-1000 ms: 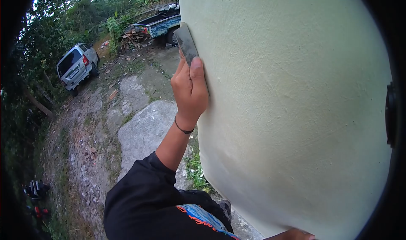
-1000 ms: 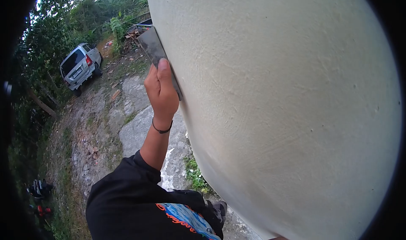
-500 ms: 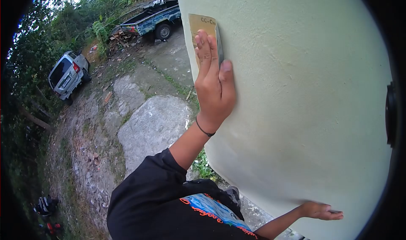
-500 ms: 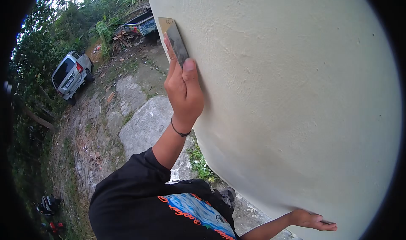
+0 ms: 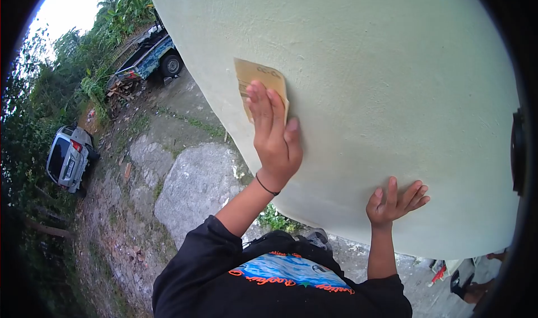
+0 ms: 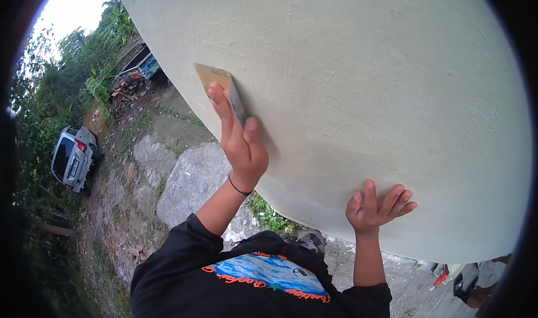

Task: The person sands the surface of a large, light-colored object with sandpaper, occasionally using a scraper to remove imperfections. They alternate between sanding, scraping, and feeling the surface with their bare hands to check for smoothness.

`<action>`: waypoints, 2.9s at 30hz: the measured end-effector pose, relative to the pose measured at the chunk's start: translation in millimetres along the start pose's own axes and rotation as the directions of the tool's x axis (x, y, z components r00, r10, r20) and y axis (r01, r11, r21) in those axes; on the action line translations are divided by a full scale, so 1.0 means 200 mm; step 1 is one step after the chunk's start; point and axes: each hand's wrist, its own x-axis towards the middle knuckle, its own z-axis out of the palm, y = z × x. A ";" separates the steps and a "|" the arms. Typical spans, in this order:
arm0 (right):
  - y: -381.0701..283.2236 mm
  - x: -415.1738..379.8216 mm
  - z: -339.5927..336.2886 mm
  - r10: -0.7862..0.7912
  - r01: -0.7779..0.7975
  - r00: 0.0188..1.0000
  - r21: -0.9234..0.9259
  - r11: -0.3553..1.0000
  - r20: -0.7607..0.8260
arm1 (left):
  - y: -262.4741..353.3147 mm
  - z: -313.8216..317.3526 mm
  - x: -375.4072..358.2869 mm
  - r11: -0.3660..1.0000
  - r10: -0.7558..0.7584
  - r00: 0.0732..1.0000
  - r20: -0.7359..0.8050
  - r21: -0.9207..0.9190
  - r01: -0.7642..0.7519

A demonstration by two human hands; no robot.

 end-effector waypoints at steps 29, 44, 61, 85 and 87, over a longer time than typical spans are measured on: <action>-0.06 0.03 0.02 0.123 -0.123 0.986 0.010 0.992 -0.111 | 0.22 0.00 -0.19 0.956 0.273 0.866 0.418 -0.015 -0.294; -0.07 0.04 0.01 0.078 -0.079 0.992 -0.012 0.997 -0.099 | 0.12 -0.06 0.03 0.980 0.143 0.947 0.287 0.091 -0.176; -0.05 0.02 0.00 0.091 -0.093 0.993 -0.030 0.995 -0.082 | -0.06 -0.13 0.26 0.987 -0.134 0.987 0.091 0.099 0.125; -0.06 0.02 0.00 0.063 -0.066 0.994 -0.037 0.997 -0.084 | -0.10 -0.03 0.24 0.982 -0.186 0.933 -0.307 -0.035 0.184; -0.06 0.02 0.00 0.082 -0.086 0.993 -0.042 0.995 -0.090 | -0.05 -0.04 0.15 0.988 -0.151 0.966 -0.211 -0.012 0.152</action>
